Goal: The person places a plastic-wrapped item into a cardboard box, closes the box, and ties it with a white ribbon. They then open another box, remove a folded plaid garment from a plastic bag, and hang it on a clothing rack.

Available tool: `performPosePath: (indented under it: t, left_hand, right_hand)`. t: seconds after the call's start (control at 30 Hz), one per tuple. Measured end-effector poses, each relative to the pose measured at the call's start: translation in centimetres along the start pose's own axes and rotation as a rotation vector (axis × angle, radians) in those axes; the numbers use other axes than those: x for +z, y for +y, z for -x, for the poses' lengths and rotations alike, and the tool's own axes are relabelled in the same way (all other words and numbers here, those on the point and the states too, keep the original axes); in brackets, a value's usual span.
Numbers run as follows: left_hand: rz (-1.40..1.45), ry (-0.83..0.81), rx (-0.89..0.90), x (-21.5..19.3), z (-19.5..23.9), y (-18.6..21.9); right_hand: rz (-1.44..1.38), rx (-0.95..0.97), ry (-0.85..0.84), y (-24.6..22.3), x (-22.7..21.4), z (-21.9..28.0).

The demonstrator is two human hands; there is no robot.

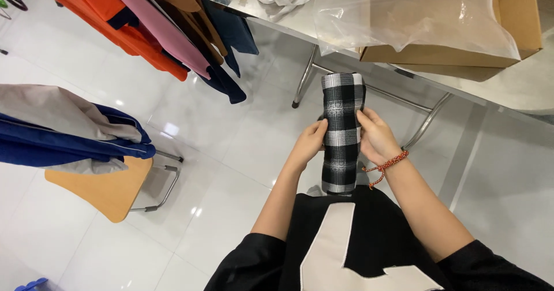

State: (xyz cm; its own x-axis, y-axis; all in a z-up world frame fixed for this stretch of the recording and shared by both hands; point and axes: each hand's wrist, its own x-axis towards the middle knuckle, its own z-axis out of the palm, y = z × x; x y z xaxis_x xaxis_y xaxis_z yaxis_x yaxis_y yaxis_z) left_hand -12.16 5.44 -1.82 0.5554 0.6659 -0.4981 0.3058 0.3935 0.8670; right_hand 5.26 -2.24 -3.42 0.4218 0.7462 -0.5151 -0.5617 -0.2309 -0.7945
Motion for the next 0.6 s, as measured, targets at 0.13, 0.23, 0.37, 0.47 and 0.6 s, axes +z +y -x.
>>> performPosePath:
  t: [0.13, 0.23, 0.37, 0.47, 0.6]
  left_hand:
    - [-0.017, -0.018, -0.016, 0.6, -0.3, 0.2]
    - [0.258, -0.058, -0.035, 1.0, -2.9, -3.0]
    - [0.455, -0.098, -0.192, 0.9, 0.8, 1.6]
    - [0.526, -0.075, -0.237, 1.1, 0.0, 0.8]
    - [0.452, -0.035, -0.209, 0.9, 0.3, 1.5]
  right_hand:
    - [-0.094, -0.004, -0.020, -0.3, 0.7, 0.6]
    - [-0.064, -0.003, -0.014, 0.5, -0.1, -0.2]
    - [0.066, 0.031, -0.060, -3.0, 1.6, 3.4]
    - [0.213, 0.051, -0.108, -3.8, 2.0, 4.6]
    - [0.492, 0.019, -0.139, -4.3, 1.9, 5.6]
